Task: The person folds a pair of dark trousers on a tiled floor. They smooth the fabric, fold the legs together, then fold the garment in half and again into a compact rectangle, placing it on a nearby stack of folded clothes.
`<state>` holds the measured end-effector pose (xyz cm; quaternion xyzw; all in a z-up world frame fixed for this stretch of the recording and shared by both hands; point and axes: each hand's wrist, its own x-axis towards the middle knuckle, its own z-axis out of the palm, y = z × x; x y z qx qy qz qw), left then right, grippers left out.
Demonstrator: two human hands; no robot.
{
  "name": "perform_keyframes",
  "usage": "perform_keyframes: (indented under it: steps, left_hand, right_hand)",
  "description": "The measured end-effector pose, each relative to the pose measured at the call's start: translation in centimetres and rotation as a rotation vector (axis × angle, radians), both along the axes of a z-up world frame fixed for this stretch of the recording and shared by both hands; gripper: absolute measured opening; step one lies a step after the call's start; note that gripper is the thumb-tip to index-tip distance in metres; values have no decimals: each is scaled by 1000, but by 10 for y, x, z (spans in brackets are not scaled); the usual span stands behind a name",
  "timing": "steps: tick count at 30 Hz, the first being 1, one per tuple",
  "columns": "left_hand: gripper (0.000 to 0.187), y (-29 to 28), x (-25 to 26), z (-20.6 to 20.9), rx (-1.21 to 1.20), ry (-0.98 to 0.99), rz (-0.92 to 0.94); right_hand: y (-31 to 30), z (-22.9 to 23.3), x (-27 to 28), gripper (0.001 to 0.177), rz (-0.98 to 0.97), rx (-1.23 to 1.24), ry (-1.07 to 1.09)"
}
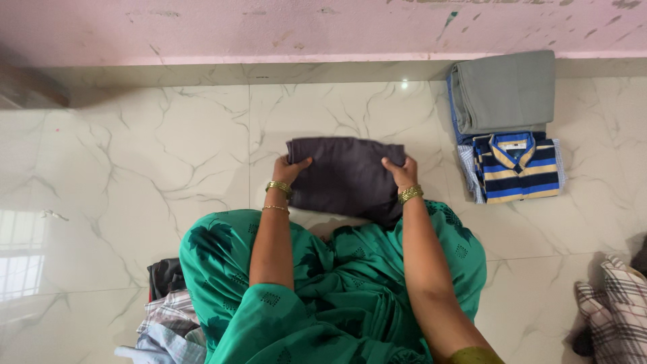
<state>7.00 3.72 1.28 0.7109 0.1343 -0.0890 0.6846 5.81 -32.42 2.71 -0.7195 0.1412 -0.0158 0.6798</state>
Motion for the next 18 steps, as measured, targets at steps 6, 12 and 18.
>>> perform_keyframes:
  steps: [6, 12, 18]
  left_hand:
    - [31, 4, -6, 70, 47, -430, -53]
    - [51, -1, -22, 45, 950, -88, -360]
    - [40, 4, -10, -33, 669, 389, 122]
  right_hand:
    - [-19, 29, 4, 36, -58, -57, -586]
    - [-21, -3, 0, 30, -83, -331, -5]
    - [-32, -31, -10, 19, -455, 87, 454]
